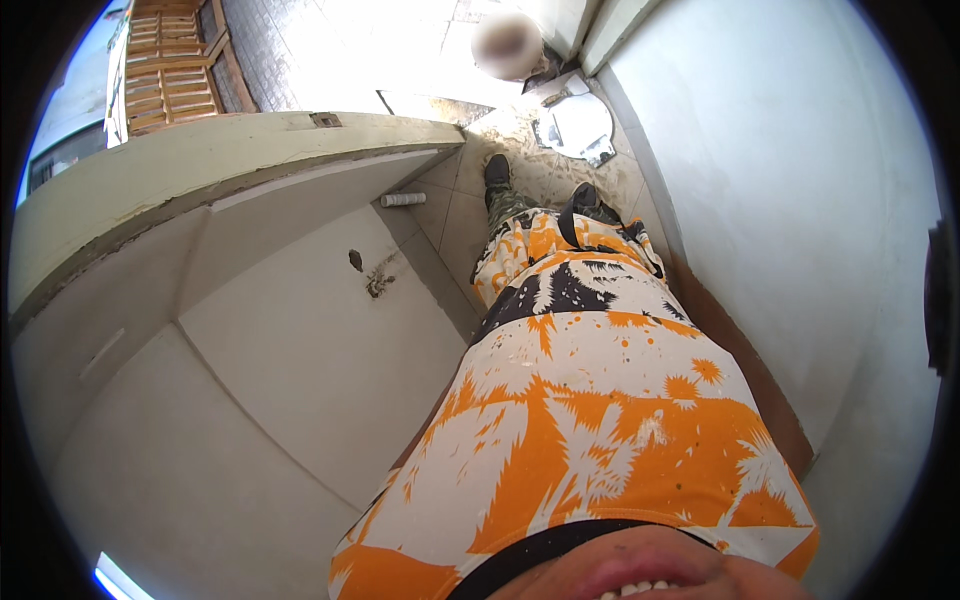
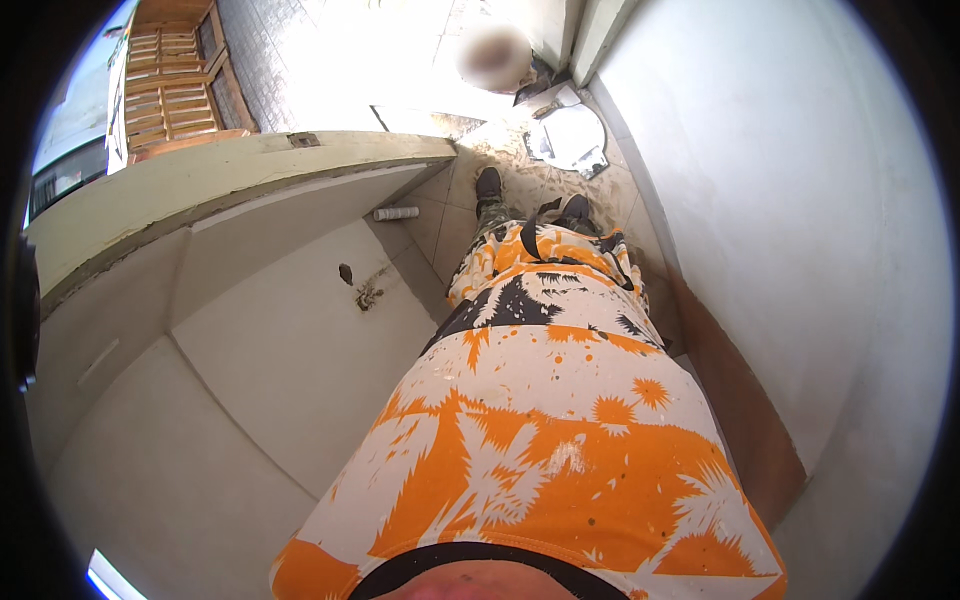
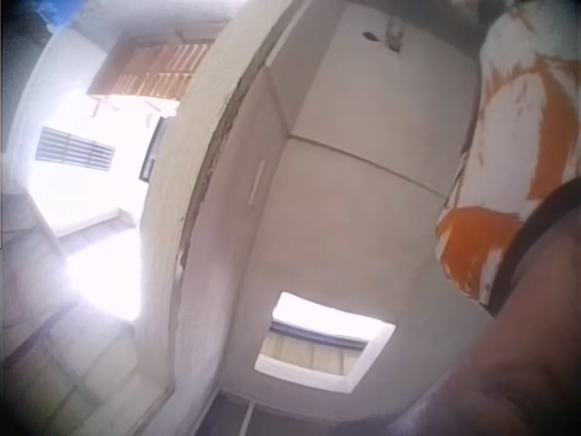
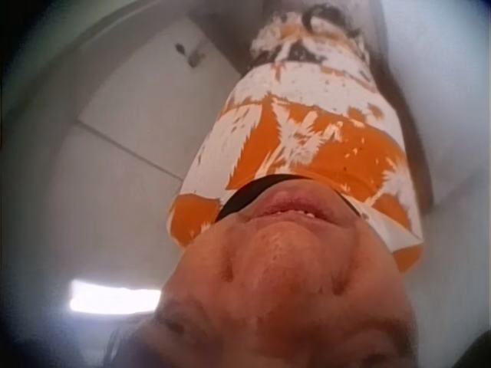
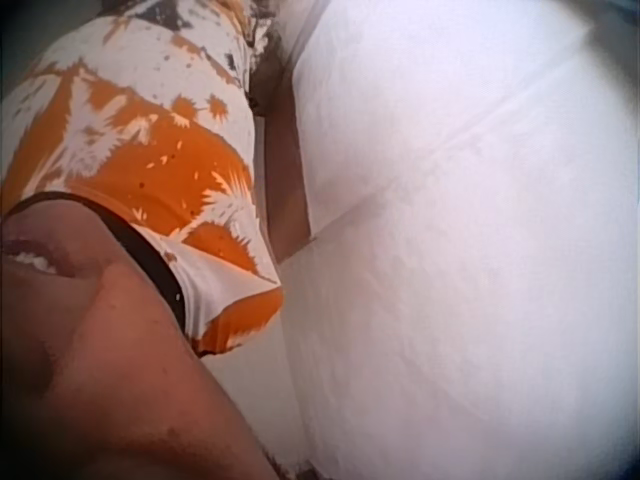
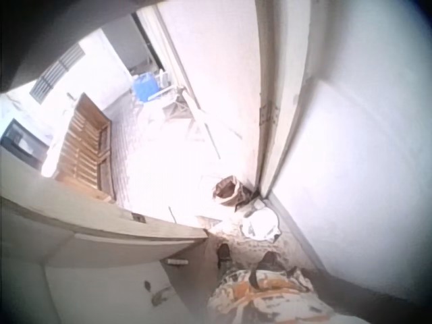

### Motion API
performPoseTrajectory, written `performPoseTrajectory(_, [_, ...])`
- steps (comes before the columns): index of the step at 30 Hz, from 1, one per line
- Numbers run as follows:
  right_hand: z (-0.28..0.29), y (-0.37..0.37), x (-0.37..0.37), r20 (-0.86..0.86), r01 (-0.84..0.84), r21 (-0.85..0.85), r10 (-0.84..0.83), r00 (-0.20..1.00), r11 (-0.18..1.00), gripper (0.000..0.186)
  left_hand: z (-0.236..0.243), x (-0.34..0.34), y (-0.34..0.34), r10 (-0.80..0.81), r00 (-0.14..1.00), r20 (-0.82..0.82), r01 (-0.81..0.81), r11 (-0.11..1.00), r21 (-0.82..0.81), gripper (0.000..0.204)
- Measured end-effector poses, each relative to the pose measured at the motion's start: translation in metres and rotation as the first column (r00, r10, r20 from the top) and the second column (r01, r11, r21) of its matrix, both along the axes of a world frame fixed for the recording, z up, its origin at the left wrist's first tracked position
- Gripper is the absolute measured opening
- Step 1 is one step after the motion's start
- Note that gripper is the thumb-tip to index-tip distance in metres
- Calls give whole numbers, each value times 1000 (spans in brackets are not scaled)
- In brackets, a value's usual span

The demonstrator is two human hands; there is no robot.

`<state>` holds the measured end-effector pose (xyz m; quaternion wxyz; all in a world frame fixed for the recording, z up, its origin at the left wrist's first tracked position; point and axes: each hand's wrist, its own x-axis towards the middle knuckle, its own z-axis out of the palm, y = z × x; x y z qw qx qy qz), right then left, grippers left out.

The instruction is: The person applies plaster to a wall using a trowel and hawk, smoothing the surface. They then mix additional plaster powder with water in a bucket and continue applying the mixture to the wall.

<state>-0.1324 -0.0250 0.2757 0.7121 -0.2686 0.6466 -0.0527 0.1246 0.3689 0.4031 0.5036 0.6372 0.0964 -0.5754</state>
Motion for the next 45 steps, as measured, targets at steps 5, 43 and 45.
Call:
performPoseTrajectory(5, [-1,-4,11,7,-11,20,11,1000,1000,31,-10,6,-1,-11,1000,5,11,1000,26,23])
performPoseTrajectory(43, [-19,-48,57,39,-130,31,129,991,991,29,-37,14,-6,14,997,79,-29,982,186,23])
performPoseTrajectory(45, [-21,-51,60,44,-128,23,127,991,991,29,-36,14,-5,5,997,75,-18,983,182,23])
